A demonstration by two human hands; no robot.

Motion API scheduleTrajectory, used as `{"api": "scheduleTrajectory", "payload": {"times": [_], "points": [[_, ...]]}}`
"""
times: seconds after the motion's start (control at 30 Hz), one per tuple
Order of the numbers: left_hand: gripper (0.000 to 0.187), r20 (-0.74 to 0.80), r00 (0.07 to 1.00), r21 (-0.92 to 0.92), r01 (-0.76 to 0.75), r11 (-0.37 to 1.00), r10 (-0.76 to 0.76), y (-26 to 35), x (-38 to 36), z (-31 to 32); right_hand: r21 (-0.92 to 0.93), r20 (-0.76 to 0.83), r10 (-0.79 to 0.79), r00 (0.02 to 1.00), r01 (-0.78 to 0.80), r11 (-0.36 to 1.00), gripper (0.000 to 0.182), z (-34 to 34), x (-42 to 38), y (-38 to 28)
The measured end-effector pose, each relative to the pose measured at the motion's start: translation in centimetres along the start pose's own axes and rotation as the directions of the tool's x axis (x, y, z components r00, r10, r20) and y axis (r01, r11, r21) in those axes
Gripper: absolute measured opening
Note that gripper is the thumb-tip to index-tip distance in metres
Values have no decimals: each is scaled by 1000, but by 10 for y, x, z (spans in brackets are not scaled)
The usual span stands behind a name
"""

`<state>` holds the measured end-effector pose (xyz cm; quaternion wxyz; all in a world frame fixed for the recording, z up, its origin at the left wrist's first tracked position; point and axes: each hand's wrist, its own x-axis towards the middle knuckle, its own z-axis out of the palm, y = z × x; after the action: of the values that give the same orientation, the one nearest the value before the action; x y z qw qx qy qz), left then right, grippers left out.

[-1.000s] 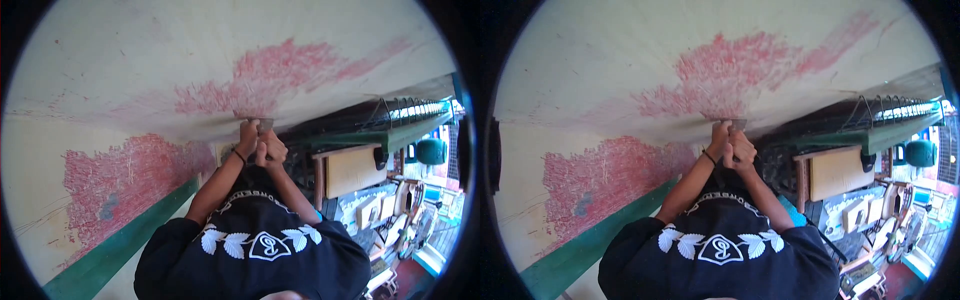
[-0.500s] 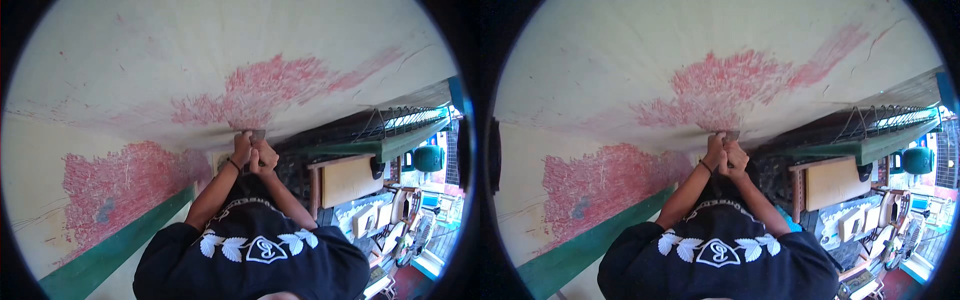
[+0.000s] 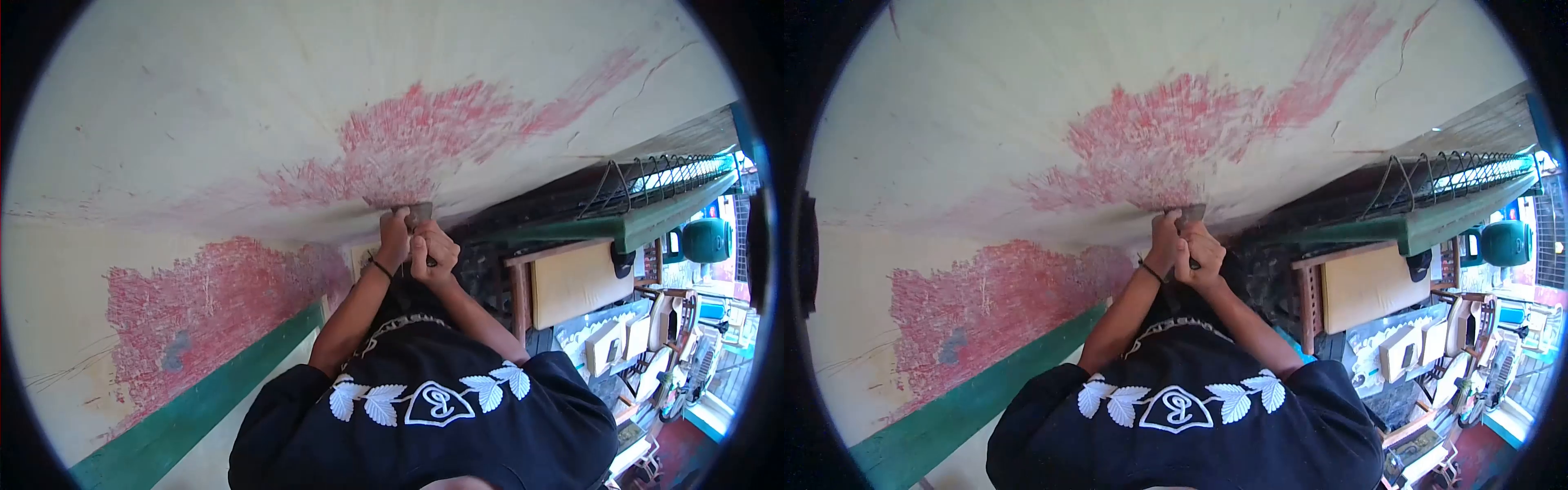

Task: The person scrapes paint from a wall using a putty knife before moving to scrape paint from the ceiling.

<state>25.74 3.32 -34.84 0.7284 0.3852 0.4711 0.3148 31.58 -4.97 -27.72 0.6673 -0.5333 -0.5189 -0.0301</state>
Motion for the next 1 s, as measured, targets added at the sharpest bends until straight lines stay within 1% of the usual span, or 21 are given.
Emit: {"api": "scheduleTrajectory", "payload": {"times": [0.07, 0.13, 0.17, 0.2, 0.27, 0.3, 0.33, 0.4, 0.5, 0.57, 0.63, 0.67, 0.7, 0.73, 0.77, 0.8, 0.83, 0.87, 0.9, 0.93, 1.0], "points": [[27, -41, 996, -54, 74, 996, -77, -50, 20, -26, 16, 11, 66, 998, -66, 998, 20, 0, -21, -1], [24, -57, 996, -92, 56, 994, -62, -60, 35, -29, 54, 57, 141, 988, -144, 988, 19, 9, -46, 27], [22, -61, 998, -101, 17, 995, -23, -51, 29, -21, 9, 28, 116, 993, -116, 993, 19, 9, -23, 13], [21, -64, 997, -52, 30, 998, -33, -42, 23, -20, 23, -15, 66, 998, -66, 998, 19, 12, -4, 13], [18, -70, 996, 46, 56, 997, -53, -15, 9, -14, 39, -93, 36, 995, -33, 999, 19, 11, -4, -3], [18, -82, 996, 12, 39, 999, -38, -15, 7, -12, 37, -81, -8, 997, 11, 999, 19, 9, -13, -1], [19, -89, 996, -27, 7, 1000, -9, -16, 9, -10, 30, -34, 27, 999, -26, 999, 19, 7, -19, 3], [21, -91, 995, -37, 37, 999, -40, -20, 0, -12, 4, 51, 95, 994, -96, 995, 19, 5, -32, 11], [24, -64, 998, -75, 23, 997, -28, -20, 17, -6, 16, -102, 56, 993, -55, 998, 22, 4, -1, -9], [24, -26, 1000, -88, 12, 996, -14, -38, 20, -19, -5, -54, 126, 991, -127, 992, 23, 4, -27, -12], [25, -55, 995, -60, 81, 995, -84, -42, 26, -19, -3, -3, 90, 996, -90, 996, 25, 7, -31, -2], [25, -79, 990, -47, 115, 992, -118, -39, 27, -21, -14, -34, 88, 996, -88, 996, 24, 5, -31, -9], [26, -62, 996, -47, 55, 997, -58, -29, 41, -15, -9, -63, 56, 996, -56, 998, 23, 5, -22, -8], [26, -52, 999, -46, 12, 999, -14, 0, 23, 1, -7, -86, 42, 995, -43, 999, 23, 6, -4, -19], [26, -50, 999, -31, 9, 999, -11, 4, -2, 0, -86, -95, 143, 985, -151, 985, 21, 6, 2, -35], [26, 19, 998, 144, -63, 988, 61, -16, -7, -21, -62, -54, 138, 989, -141, 988, 21, 7, -18, -33], [25, 118, 983, 296, -169, 940, 139, -44, 15, -41, -38, -19, 104, 994, -105, 994, 22, 8, -38, -15], [26, 84, 992, 207, -105, 973, 89, -47, 20, -36, -12, 9, 45, 999, -45, 999, 22, 10, -43, 4], [27, 49, 998, 111, -44, 993, 39, -50, 25, -30, -26, 28, 100, 995, -99, 995, 23, 8, -46, 6], [28, 14, 1000, 11, 11, 1000, -11, -53, 30, -25, -31, -18, 80, 997, -81, 996, 23, 5, -35, -3], [34, -85, 996, -105, 21, 994, -30, -3, 4, 8, -22, -100, 25, 995, -27, 999, 23, 3, 5, -23]]}}
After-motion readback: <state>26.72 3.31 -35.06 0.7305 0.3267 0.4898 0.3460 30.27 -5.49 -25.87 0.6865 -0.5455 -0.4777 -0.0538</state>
